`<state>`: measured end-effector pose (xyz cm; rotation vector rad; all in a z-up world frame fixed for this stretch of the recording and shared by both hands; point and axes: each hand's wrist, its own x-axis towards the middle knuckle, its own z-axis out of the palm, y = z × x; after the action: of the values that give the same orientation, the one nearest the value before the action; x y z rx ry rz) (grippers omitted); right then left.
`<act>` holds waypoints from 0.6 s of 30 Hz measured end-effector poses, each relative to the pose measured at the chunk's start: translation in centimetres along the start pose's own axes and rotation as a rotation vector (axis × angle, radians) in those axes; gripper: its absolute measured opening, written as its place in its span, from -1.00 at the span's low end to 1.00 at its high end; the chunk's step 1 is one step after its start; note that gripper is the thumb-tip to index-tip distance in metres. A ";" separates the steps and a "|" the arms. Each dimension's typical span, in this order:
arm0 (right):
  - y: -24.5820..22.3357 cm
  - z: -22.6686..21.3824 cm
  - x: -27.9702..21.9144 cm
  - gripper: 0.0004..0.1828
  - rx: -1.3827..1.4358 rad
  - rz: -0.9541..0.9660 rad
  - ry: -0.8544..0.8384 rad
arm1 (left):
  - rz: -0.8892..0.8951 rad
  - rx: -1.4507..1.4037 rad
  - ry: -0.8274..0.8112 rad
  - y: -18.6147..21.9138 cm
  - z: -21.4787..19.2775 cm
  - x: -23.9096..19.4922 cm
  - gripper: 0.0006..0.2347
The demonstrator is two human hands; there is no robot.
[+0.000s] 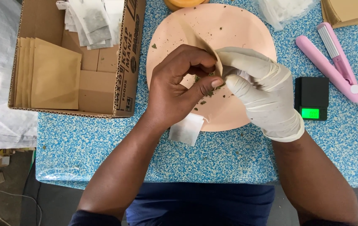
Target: Filling small white bags with tea leaves using a spoon and sealing them with a heat sealer.
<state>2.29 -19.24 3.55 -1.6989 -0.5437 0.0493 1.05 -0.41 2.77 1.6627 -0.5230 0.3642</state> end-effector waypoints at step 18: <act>0.5 0.1 0.0 -0.60 -0.100 -0.055 0.027 | 0.055 0.072 -0.007 0.4 0.2 0.0 -0.95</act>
<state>2.48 -19.22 3.05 -1.7783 -0.5805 -0.0410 0.79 -0.63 3.10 1.7224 -0.5674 0.4221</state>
